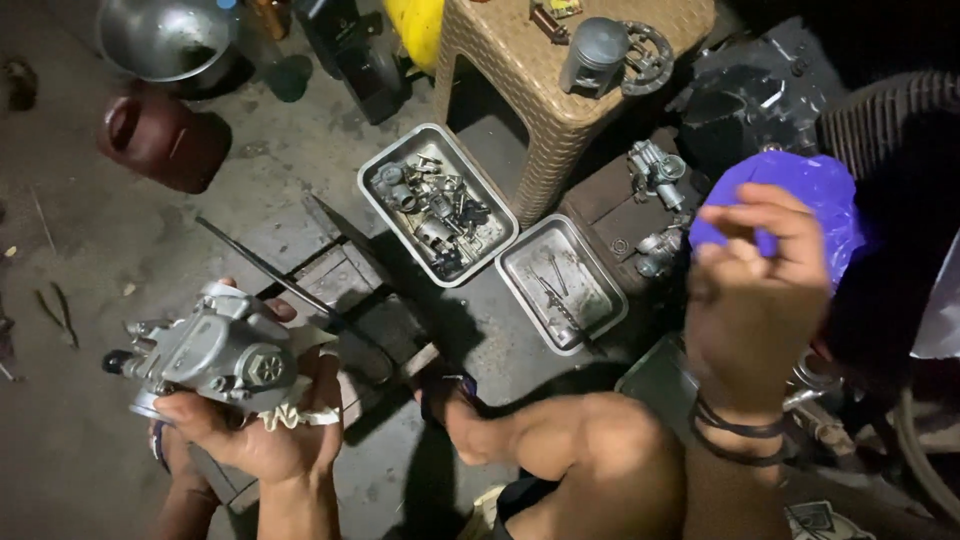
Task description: Assembling and adjusting the slide and needle components of a motorcycle carburetor.
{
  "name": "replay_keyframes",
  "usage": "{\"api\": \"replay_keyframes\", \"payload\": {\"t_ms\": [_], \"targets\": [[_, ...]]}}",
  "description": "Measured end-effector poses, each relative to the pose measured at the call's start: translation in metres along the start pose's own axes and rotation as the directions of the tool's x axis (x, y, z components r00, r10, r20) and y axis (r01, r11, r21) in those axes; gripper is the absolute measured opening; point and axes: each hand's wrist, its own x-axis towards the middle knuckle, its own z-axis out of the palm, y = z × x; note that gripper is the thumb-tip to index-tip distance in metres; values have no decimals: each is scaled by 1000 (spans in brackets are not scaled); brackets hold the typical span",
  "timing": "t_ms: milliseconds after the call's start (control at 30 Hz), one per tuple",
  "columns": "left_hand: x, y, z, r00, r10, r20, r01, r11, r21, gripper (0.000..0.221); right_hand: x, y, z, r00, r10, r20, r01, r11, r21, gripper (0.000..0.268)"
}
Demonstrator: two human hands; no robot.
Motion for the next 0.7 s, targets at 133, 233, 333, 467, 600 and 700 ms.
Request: {"api": "replay_keyframes", "payload": {"t_ms": [133,233,333,467,600,700], "targets": [[-5,5,-1,998,38,-49,-34,996,80,85,-4,22,-5,998,-17,-55,30,967,251,33],[-9,9,-7,997,1,-80,9,992,125,90,-5,17,4,998,66,24,-70,929,364,36],[-9,8,-15,997,58,-59,-50,991,124,80,0,4,21,979,72,191,-128,946,299,21],[-18,12,-43,979,76,-190,-5,937,350,67,11,31,84,920,83,383,-107,993,42,15],[-32,5,-83,942,52,-332,91,912,400,67,-2,134,203,663,277,695,37,916,-400,24],[-57,-17,-155,813,87,-575,249,841,480,48,-40,232,275,684,67,727,496,687,-531,19]]}}
